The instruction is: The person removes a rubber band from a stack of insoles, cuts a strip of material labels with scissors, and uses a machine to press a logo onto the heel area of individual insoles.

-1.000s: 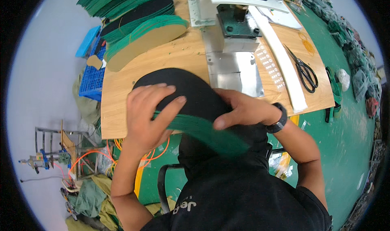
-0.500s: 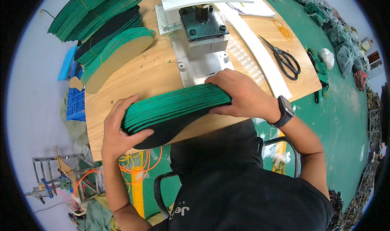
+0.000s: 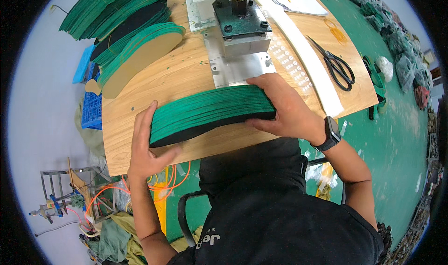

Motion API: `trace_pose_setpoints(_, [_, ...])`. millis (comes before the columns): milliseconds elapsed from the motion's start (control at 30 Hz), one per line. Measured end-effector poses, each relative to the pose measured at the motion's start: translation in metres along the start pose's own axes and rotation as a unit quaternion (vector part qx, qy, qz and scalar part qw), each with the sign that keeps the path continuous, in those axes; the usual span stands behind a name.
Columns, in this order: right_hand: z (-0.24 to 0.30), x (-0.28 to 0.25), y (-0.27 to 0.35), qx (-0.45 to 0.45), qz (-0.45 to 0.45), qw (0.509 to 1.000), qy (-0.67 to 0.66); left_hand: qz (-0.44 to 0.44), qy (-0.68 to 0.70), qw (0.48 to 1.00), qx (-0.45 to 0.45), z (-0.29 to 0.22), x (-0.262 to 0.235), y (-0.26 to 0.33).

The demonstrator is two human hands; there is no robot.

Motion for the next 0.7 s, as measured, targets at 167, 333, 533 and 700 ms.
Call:
trace_pose_setpoints(167, [0.002, -0.003, -0.001, -0.01, 0.015, 1.0, -0.014, -0.063, 0.006, 0.998, 0.001, 0.023, -0.013, 0.009])
trace_pose_setpoints(333, [-0.008, -0.001, 0.014, 0.034, -0.035, 0.997, -0.054, -0.09, -0.008, 0.996, 0.007, 0.025, -0.007, 0.013])
trace_pose_setpoints(533, [-0.005, 0.002, 0.015, -0.018, 0.026, 0.998, -0.051, -0.035, -0.028, 0.997, 0.069, 0.013, 0.0, 0.013])
trace_pose_setpoints(700, [0.0, -0.003, 0.018, -0.04, 0.074, 0.994, -0.077, -0.025, -0.019, 0.999, 0.031, 0.015, -0.002, 0.015])
Point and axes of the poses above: each hand's wrist, its own y-axis away from the middle knuckle, its own x-axis out of the palm, z = x × y, the point moved 8 cm from there along -y, towards the middle knuckle, and after that the axes turned 6 degrees about -z, right-handed, at the moved point
